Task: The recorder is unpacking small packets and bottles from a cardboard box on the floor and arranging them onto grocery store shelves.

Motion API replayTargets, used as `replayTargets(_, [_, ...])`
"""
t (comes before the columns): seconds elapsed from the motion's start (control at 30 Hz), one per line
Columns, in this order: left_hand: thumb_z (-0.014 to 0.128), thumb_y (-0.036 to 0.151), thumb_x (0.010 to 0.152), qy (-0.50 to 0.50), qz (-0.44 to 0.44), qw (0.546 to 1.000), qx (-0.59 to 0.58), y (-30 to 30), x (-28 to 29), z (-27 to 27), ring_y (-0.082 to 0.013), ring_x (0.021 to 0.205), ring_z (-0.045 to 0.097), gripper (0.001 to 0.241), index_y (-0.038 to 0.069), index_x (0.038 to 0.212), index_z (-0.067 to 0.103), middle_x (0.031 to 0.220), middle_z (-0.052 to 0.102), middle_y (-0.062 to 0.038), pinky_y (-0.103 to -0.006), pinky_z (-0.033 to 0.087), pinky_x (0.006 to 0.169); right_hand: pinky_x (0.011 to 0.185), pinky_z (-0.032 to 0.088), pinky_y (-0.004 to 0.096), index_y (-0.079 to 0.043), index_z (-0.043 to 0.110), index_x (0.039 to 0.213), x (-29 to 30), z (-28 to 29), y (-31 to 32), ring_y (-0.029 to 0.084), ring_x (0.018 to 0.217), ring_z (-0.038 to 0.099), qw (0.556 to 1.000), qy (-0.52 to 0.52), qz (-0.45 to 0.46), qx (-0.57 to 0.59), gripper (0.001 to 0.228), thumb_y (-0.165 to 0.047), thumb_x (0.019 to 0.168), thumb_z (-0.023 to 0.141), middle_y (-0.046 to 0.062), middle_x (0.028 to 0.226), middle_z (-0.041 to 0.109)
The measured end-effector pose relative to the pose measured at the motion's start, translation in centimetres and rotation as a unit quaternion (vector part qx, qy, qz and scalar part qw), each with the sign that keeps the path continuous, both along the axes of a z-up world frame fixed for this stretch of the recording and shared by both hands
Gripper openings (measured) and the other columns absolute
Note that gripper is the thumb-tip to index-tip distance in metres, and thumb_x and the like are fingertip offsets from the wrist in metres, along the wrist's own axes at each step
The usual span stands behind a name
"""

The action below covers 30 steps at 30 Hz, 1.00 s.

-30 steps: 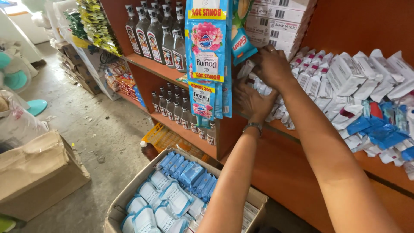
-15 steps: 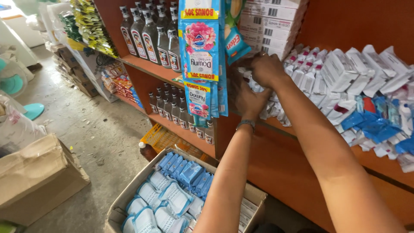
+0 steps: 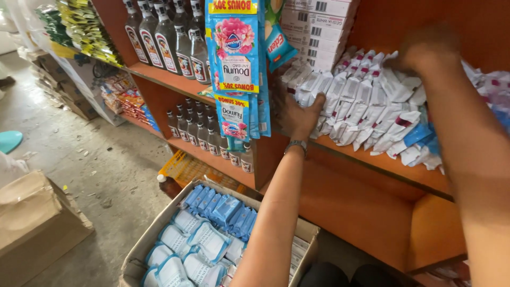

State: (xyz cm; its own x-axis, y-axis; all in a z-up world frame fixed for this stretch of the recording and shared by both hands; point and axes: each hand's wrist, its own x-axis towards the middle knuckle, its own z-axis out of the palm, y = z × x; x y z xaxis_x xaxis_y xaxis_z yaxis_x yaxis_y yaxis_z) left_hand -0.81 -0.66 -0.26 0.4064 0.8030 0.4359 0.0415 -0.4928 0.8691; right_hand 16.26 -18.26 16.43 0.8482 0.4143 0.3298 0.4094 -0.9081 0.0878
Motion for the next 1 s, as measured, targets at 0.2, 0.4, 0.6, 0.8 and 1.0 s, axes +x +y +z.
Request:
replayTargets(0.2, [0.084, 0.056, 0.065, -0.017, 0.034, 0.999, 0.036, -0.5, -0.8, 1.1, -0.0401, 0.156, 0.017, 0.130, 0.011, 0.166, 0.017, 0.169, 0.021, -0.022, -0.0554, 0.014, 0.124, 0.087, 0.058, 0.052, -0.009, 0.084, 0.108, -3.9, -1.3, -1.3, 0.039, 0.102, 0.074, 0.992, -0.003, -0.015, -0.128, 0.060, -0.063, 0.088, 0.073, 0.018, 0.105, 0.080])
replayTargets(0.4, [0.082, 0.064, 0.071, 0.072, -0.009, 0.997, -0.031, 0.1, 0.3, 0.2, -0.0408, 0.157, 0.022, 0.121, 0.015, 0.162, 0.020, 0.170, 0.024, -0.020, -0.0601, 0.017, 0.124, 0.075, 0.060, 0.052, -0.010, 0.083, 0.100, -5.0, -2.1, -1.2, 0.040, 0.097, 0.074, 0.998, -0.039, 0.008, -0.057, 0.041, -0.047, 0.084, 0.080, 0.020, 0.102, 0.078])
replayTargets(0.6, [0.083, 0.057, 0.067, 0.011, 0.010, 1.000, -0.005, -0.5, -0.9, 1.2, -0.0420, 0.155, 0.018, 0.130, 0.018, 0.166, 0.009, 0.169, 0.019, -0.020, -0.0605, 0.016, 0.121, 0.070, 0.060, 0.051, -0.003, 0.081, 0.087, -6.3, -1.1, -0.6, 0.039, 0.080, 0.076, 0.999, 0.023, 0.018, -0.013, 0.049, -0.050, 0.076, 0.087, 0.021, 0.085, 0.078])
replayTargets(0.8, [0.085, 0.052, 0.065, -0.011, 0.023, 1.000, 0.015, -0.8, -1.6, 1.9, -0.0424, 0.155, 0.019, 0.131, 0.017, 0.166, 0.010, 0.170, 0.021, -0.020, -0.0582, 0.017, 0.122, 0.071, 0.058, 0.051, -0.013, 0.080, 0.101, -6.7, -0.7, 0.7, 0.039, 0.078, 0.072, 0.983, -0.116, 0.131, 0.051, 0.038, -0.041, 0.077, 0.087, 0.018, 0.083, 0.075])
replayTargets(1.0, [0.082, 0.058, 0.065, 0.014, 0.010, 1.000, -0.024, -0.8, -0.8, 1.1, -0.0422, 0.154, 0.022, 0.131, 0.012, 0.166, 0.012, 0.168, 0.024, -0.022, -0.0598, 0.020, 0.122, 0.093, 0.054, 0.045, -0.011, 0.071, 0.125, -8.3, -1.0, 8.0, 0.030, 0.102, 0.071, 0.876, -0.094, 0.398, 0.258, 0.045, -0.019, 0.084, 0.086, 0.014, 0.116, 0.074])
